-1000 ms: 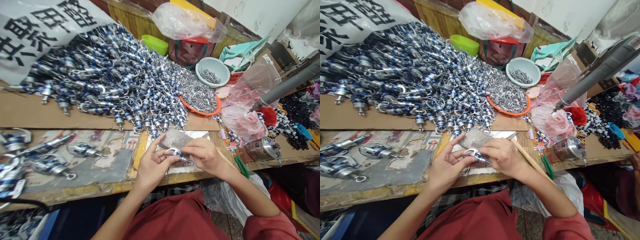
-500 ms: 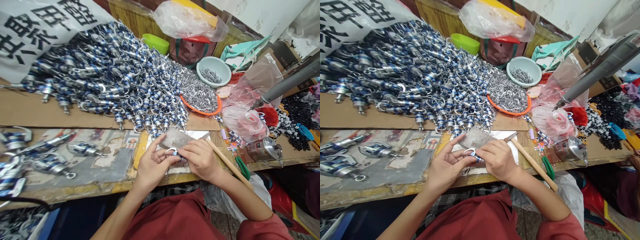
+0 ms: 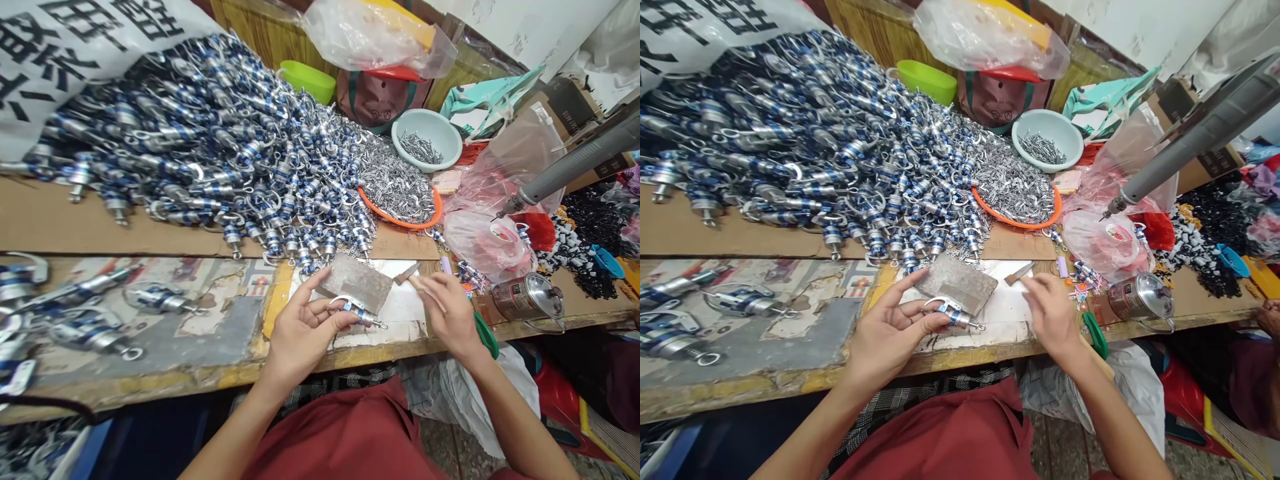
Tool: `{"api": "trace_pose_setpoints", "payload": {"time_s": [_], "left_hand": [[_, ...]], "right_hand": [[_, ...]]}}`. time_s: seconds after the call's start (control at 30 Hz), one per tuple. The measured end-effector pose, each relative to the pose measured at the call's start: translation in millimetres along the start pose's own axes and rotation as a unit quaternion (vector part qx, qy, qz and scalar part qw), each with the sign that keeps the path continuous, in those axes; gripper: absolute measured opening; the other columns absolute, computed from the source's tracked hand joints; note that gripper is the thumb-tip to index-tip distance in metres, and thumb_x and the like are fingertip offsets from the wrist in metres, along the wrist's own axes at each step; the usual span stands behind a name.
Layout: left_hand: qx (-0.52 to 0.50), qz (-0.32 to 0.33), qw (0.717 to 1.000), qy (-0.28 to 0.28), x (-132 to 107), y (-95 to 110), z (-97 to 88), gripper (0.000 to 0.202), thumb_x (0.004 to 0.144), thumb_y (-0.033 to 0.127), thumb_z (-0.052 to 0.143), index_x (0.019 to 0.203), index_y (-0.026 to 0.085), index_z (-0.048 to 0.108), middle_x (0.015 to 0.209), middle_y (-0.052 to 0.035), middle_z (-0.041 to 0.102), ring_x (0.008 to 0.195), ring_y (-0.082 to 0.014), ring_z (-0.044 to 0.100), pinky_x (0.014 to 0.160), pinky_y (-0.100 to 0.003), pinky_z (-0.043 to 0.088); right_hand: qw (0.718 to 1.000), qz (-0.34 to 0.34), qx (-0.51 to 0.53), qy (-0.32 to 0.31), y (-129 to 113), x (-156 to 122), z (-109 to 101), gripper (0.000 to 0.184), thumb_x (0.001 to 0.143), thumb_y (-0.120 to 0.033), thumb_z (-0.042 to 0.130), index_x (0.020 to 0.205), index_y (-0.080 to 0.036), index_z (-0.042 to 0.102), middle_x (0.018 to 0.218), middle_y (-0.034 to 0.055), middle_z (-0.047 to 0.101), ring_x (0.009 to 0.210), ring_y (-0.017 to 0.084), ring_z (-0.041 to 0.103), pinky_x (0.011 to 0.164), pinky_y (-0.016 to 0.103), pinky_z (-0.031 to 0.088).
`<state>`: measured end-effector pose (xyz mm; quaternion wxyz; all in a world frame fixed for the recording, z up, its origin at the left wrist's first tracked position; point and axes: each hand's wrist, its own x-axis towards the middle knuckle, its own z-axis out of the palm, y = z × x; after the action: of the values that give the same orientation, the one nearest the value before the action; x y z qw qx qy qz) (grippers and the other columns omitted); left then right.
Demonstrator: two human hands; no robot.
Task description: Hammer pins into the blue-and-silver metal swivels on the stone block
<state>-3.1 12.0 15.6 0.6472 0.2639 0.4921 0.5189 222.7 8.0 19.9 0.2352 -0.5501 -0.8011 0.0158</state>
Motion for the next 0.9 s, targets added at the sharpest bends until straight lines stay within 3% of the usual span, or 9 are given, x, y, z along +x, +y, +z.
{"api": "trace_pose_setpoints", "payload": {"time_s": [0.1, 0.17, 0.23, 0.3, 0.4, 0.5, 0.67, 0.8, 0.9], "left_hand": [[-0.003, -0.001, 1.0, 0.004, -0.1, 0.8, 0.7, 0.088, 0.048, 0.018, 0.079, 0.127, 0.012, 0.04, 0.056, 0.0057, 0.066, 0.053, -0.0087, 0.06, 0.053, -0.019, 0.054], [-0.004, -0.002, 1.0, 0.005, -0.5, 1.5, 1.2, 0.088, 0.048, 0.018, 0.079, 0.127, 0.011, 0.04, 0.056, 0.0057, 0.066, 0.053, -0.0085, 0.06, 0.053, -0.019, 0.054], [-0.002, -0.007, 1.0, 0.005, -1.1, 2.1, 1.8, 0.089, 0.047, 0.018, 0.079, 0.127, 0.011, 0.04, 0.055, 0.0056, 0.066, 0.052, -0.0087, 0.06, 0.053, -0.019, 0.054], [-0.001, -0.009, 1.0, 0.006, -1.5, 2.4, 2.5, 0.09, 0.047, 0.018, 0.079, 0.128, 0.01, 0.039, 0.055, 0.0052, 0.066, 0.052, -0.009, 0.06, 0.053, -0.019, 0.054], [-0.003, -0.005, 1.0, 0.008, -1.3, 1.7, 3.0, 0.092, 0.047, 0.018, 0.079, 0.129, 0.01, 0.038, 0.056, 0.0043, 0.067, 0.053, -0.0092, 0.061, 0.055, -0.019, 0.055], [-0.002, 0.0, 1.0, 0.005, -0.8, 0.4, 1.7, 0.093, 0.048, 0.018, 0.079, 0.13, 0.011, 0.037, 0.057, 0.0042, 0.067, 0.054, -0.0093, 0.062, 0.057, -0.019, 0.055], [0.004, 0.014, 1.0, 0.006, -0.9, -0.8, -0.7, 0.095, 0.046, 0.019, 0.08, 0.131, 0.011, 0.037, 0.056, 0.0046, 0.067, 0.055, -0.0107, 0.064, 0.059, -0.02, 0.055], [0.006, 0.012, 1.0, 0.01, -1.2, -0.6, 1.0, 0.098, 0.046, 0.022, 0.081, 0.132, 0.012, 0.035, 0.058, 0.0036, 0.068, 0.056, -0.0118, 0.064, 0.061, -0.023, 0.056], [0.019, 0.01, 1.0, 0.022, -1.4, -0.8, 1.9, 0.094, 0.045, 0.024, 0.081, 0.129, 0.012, 0.041, 0.059, 0.0033, 0.068, 0.06, -0.0135, 0.066, 0.065, -0.026, 0.057]], "right_hand": [[0.982, 0.117, -0.085, -0.124, 23.9, -8.9, -5.0, 0.034, 0.085, -0.033, 0.05, 0.116, -0.018, 0.054, 0.095, 0.0092, 0.057, 0.089, 0.024, 0.057, 0.074, 0.037, 0.048], [0.976, 0.139, -0.075, -0.152, 26.8, -10.7, -8.0, 0.029, 0.086, -0.033, 0.048, 0.11, -0.018, 0.055, 0.09, 0.007, 0.057, 0.084, 0.022, 0.058, 0.072, 0.035, 0.048], [0.987, 0.124, -0.034, -0.099, 17.9, -9.1, -13.0, 0.025, 0.087, -0.03, 0.047, 0.109, -0.019, 0.054, 0.092, 0.0066, 0.058, 0.084, 0.02, 0.058, 0.074, 0.032, 0.048], [0.997, 0.064, 0.012, -0.044, 0.6, -5.3, -20.7, 0.029, 0.088, -0.025, 0.046, 0.116, -0.019, 0.049, 0.097, 0.0073, 0.059, 0.088, 0.019, 0.058, 0.075, 0.03, 0.048], [0.996, -0.058, 0.045, -0.052, -28.1, 1.8, -32.6, 0.045, 0.089, -0.017, 0.044, 0.133, -0.023, 0.036, 0.1, 0.0064, 0.061, 0.088, 0.016, 0.059, 0.075, 0.026, 0.047], [0.991, -0.12, 0.033, -0.055, -46.6, 7.8, -36.7, 0.056, 0.087, -0.008, 0.041, 0.138, -0.026, 0.028, 0.097, 0.0053, 0.062, 0.083, 0.015, 0.059, 0.072, 0.025, 0.047], [0.982, -0.125, -0.055, -0.129, -51.9, 10.0, -29.1, 0.052, 0.086, -0.006, 0.036, 0.136, -0.022, 0.036, 0.078, 0.0031, 0.06, 0.063, 0.013, 0.054, 0.057, 0.021, 0.044], [0.988, -0.096, -0.03, -0.117, -49.1, 2.3, -26.3, 0.052, 0.087, -0.007, 0.037, 0.137, -0.025, 0.035, 0.081, 0.0038, 0.061, 0.068, 0.014, 0.056, 0.062, 0.022, 0.047], [0.992, -0.038, 0.028, -0.115, -37.5, -4.9, -25.6, 0.047, 0.089, -0.015, 0.04, 0.135, -0.026, 0.038, 0.09, 0.0047, 0.064, 0.077, 0.015, 0.06, 0.069, 0.025, 0.05]]}}
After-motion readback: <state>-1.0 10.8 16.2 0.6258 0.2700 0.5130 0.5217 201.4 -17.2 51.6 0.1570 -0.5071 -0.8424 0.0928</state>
